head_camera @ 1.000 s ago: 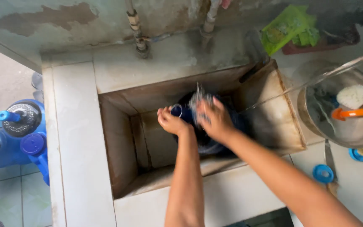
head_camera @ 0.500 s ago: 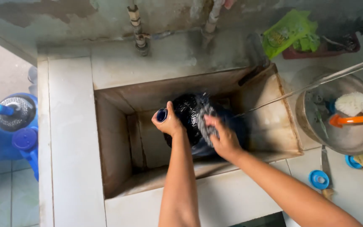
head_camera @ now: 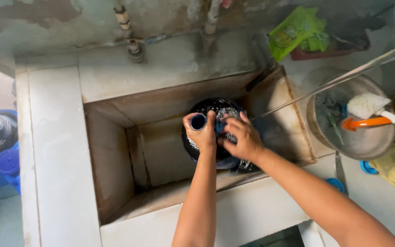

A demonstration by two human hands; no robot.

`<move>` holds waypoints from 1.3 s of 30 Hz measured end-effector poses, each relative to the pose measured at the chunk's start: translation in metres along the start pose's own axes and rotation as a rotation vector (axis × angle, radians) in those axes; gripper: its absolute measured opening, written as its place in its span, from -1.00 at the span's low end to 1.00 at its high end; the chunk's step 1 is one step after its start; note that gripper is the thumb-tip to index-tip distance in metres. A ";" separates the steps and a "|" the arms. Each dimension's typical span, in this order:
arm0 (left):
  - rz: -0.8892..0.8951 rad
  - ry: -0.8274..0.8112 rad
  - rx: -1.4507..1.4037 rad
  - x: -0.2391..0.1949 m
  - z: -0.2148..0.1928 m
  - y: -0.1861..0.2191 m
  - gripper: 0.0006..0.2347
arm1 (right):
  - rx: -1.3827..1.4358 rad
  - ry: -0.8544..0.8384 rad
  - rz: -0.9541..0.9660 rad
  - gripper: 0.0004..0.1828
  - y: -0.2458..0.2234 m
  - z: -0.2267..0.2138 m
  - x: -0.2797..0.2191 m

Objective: Cleaning and rinsing large blue plastic water jugs in a sink area using a sponge and a long brush.

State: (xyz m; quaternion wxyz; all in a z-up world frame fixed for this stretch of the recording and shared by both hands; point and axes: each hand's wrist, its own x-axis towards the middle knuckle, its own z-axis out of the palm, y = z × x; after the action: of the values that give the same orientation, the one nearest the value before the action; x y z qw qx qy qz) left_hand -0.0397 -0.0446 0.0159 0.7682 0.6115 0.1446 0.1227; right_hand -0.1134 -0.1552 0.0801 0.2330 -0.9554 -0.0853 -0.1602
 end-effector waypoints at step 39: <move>-0.179 -0.150 -0.429 0.041 -0.025 -0.037 -0.83 | -0.051 0.058 -0.183 -0.72 -0.023 0.027 -0.009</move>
State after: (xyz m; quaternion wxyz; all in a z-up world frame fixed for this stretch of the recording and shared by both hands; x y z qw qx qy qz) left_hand -0.0110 -0.0150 -0.0284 0.8968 0.4266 0.1114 0.0365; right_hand -0.1200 -0.1233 0.0638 0.1955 -0.9442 -0.1614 -0.2104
